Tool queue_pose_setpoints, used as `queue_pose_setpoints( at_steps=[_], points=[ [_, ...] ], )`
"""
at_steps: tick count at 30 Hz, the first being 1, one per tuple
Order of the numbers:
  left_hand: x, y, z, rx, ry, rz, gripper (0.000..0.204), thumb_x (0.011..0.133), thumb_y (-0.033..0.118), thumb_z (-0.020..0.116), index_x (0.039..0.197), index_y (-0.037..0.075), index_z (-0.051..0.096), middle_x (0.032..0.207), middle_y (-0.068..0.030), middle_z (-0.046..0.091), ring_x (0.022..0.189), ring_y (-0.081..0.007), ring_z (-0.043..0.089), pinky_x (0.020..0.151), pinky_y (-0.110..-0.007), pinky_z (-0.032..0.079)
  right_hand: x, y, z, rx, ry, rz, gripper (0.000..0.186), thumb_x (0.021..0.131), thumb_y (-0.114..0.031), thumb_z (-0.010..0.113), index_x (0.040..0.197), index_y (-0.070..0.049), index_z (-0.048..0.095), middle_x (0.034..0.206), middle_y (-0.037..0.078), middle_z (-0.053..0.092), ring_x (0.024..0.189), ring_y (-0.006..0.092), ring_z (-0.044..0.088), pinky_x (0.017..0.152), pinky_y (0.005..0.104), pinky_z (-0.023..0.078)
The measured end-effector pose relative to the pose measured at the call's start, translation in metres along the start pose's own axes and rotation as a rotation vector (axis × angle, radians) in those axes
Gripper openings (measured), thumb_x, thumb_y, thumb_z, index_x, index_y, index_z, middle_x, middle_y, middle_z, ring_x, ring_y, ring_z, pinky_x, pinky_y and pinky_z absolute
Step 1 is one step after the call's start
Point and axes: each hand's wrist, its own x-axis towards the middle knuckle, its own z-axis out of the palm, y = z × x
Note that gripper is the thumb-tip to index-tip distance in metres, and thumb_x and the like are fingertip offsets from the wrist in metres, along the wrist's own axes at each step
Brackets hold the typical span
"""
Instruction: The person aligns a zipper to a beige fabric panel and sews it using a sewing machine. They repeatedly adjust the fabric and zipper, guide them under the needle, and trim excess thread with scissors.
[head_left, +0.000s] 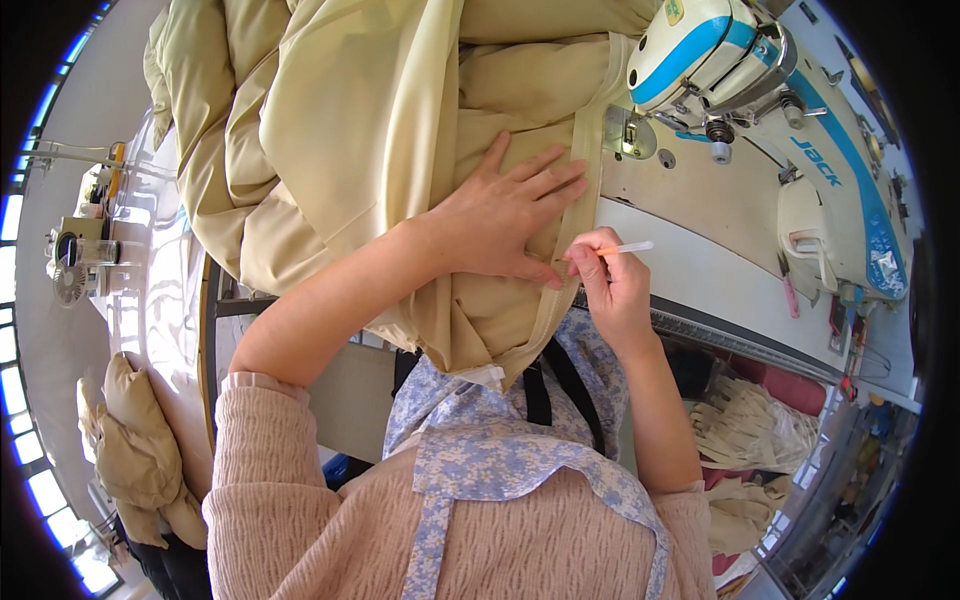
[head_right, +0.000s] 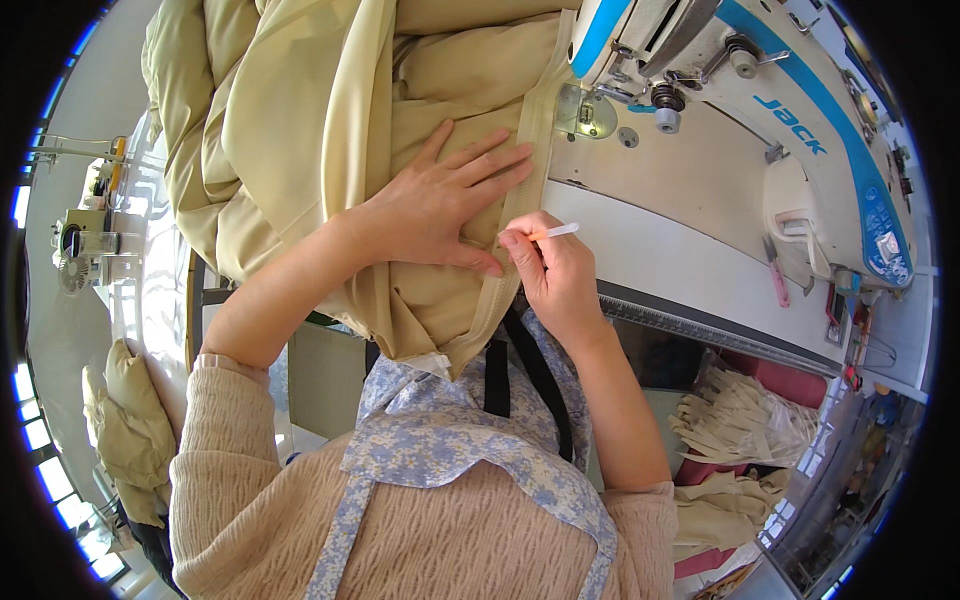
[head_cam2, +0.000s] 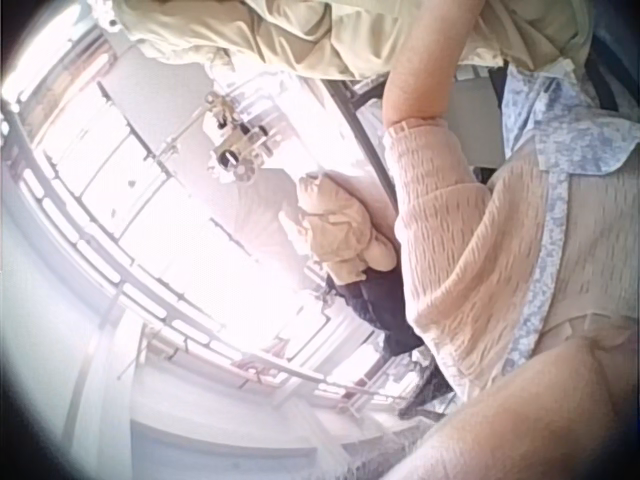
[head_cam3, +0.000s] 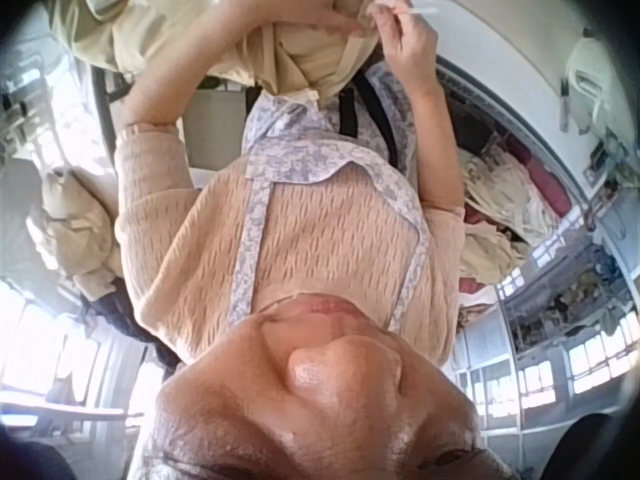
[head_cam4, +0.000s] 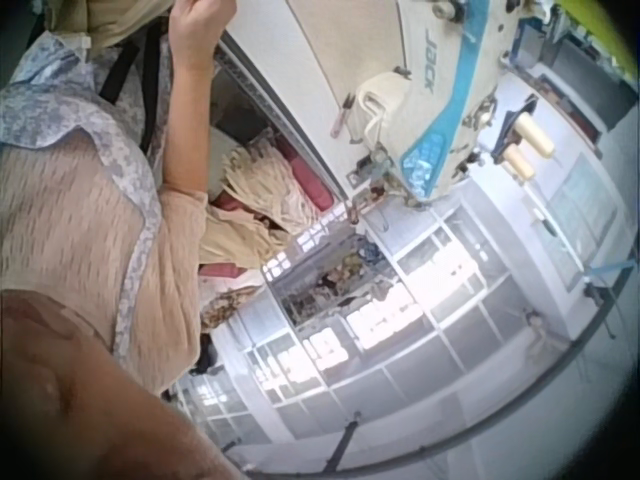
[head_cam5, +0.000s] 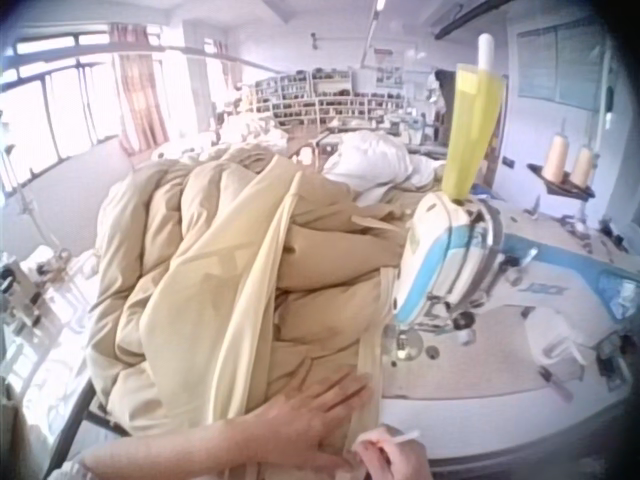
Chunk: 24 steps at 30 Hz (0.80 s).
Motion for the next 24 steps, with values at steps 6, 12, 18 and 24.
queue_pose_setpoints(
  at_steps=[6,12,18,24],
  points=[
    [0.0,0.0,-0.001,-0.001,-0.004,0.001,0.108,0.075,0.071,0.07,0.152,0.002,0.041,0.161,-0.0118,0.036,0.152,-0.0314,0.027,0.118,-0.07,0.016,0.0,0.0,0.001,-0.057,-0.003,-0.018,0.014,0.101,-0.016,0.063,0.095,-0.003,0.062,0.079,0.009,0.065,0.069,0.021,0.063,0.063,0.0313,0.049],
    [0.0,-0.002,0.005,0.006,0.019,0.011,0.108,0.075,0.073,0.068,0.152,0.002,0.041,0.161,-0.0115,0.036,0.151,-0.0315,0.028,0.119,-0.068,0.016,-0.005,0.004,0.0,0.305,0.176,0.067,0.016,0.106,-0.016,0.056,0.098,-0.002,0.06,0.081,0.004,0.062,0.069,0.0099,0.058,0.063,0.0244,0.048],
    [-0.024,0.001,-0.008,-0.163,0.099,-0.001,0.068,0.093,0.055,0.061,0.139,0.005,0.056,0.148,-0.008,0.053,0.139,-0.0285,0.044,0.117,-0.056,0.028,-0.009,0.004,-0.013,0.489,0.381,0.066,0.027,0.109,-0.023,0.05,0.096,-0.001,0.06,0.084,0.005,0.061,0.068,0.011,0.056,0.064,0.0254,0.048],
    [-0.077,0.029,-0.028,-0.181,0.065,0.061,0.033,0.091,0.025,0.069,0.12,0.009,0.069,0.13,-0.0024,0.066,0.122,-0.0233,0.06,0.098,-0.043,0.045,-0.02,-0.015,-0.028,0.253,0.247,-0.011,0.032,0.109,-0.02,0.049,0.091,0.001,0.065,0.091,0.008,0.065,0.075,0.0132,0.059,0.065,0.0266,0.048]
  ],
)
